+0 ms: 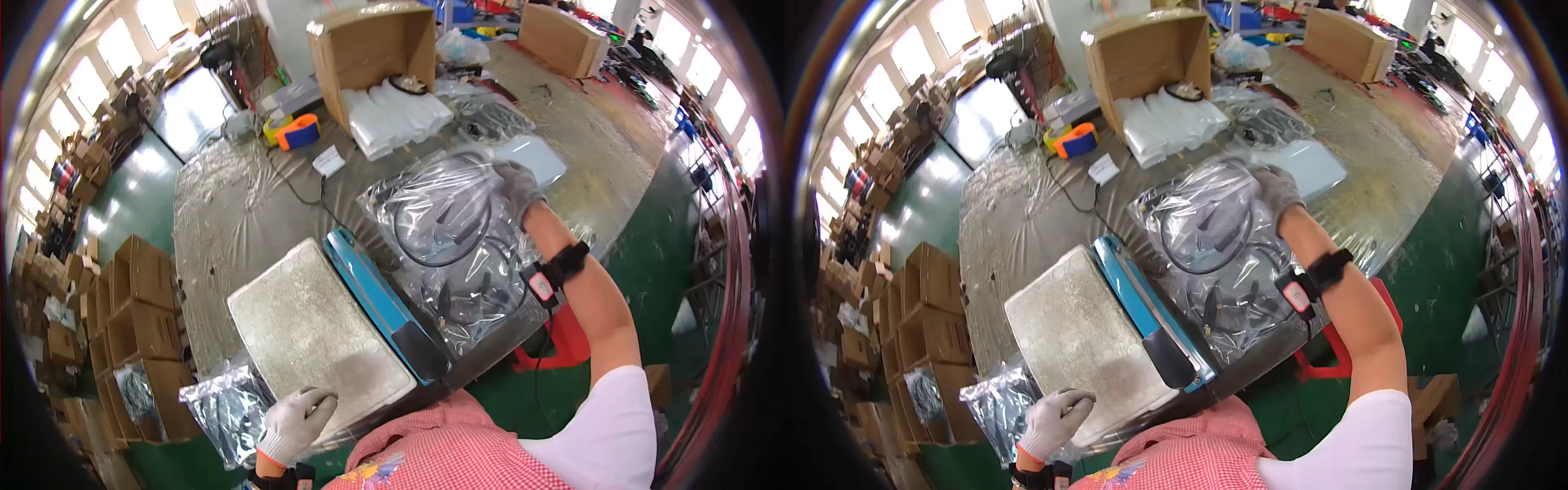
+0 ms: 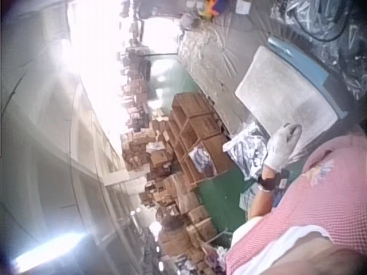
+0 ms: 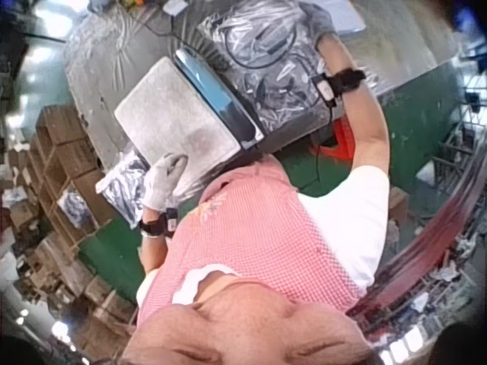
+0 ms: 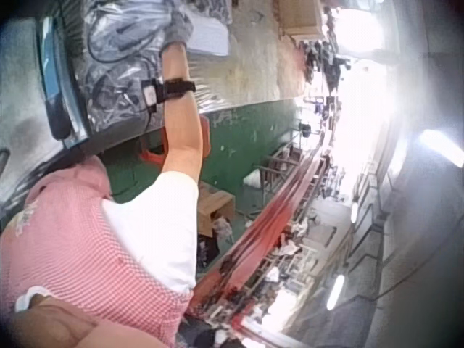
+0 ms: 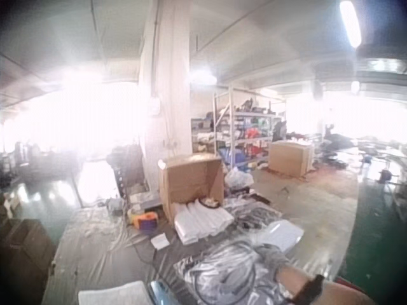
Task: The recorder is placing coiled black cables into plastic bags and using a heat sealer to seal the bags.
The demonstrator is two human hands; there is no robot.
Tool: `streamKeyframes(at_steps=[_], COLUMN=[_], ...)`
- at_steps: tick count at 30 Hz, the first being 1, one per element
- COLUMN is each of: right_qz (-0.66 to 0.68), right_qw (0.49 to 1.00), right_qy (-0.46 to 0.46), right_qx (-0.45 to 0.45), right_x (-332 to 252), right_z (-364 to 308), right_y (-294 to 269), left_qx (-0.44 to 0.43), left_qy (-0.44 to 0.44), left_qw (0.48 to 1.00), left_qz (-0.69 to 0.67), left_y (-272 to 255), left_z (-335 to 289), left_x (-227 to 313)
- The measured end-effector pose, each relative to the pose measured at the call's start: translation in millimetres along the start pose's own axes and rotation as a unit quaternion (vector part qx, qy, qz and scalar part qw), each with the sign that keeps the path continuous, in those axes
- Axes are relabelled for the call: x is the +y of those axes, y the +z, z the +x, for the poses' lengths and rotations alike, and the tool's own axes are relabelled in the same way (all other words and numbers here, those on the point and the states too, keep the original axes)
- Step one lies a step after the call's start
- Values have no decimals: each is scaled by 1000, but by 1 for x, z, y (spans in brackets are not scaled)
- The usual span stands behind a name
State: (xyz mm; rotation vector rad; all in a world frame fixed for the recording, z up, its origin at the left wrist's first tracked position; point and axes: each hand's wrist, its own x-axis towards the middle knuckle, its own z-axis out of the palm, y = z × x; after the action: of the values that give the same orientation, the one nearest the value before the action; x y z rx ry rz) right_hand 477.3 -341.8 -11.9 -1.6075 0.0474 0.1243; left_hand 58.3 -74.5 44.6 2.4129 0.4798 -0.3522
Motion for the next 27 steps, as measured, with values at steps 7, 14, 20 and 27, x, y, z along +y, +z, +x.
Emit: streamKeyframes(at_steps=[7, 14, 20, 27], right_qz=[-25, 17, -121, -300], right_qw=[912, 838, 885, 904], right_qy=[-302, -384, -330, -262], right_qx=[-276, -387, -306, -156], right_x=[-161, -290, -271, -202], right_z=[-71, -167, -240, -304], right_y=[52, 48, 89, 96], left_qx=[152, 274, 46, 208], left_qy=[131, 202, 189, 217], left_qw=[960, 892, 736, 805], left_qz=[-194, -298, -648, -512], left_y=[-21, -71, -89, -103], left_z=[37, 97, 57, 34], left_x=[27, 72, 53, 9])
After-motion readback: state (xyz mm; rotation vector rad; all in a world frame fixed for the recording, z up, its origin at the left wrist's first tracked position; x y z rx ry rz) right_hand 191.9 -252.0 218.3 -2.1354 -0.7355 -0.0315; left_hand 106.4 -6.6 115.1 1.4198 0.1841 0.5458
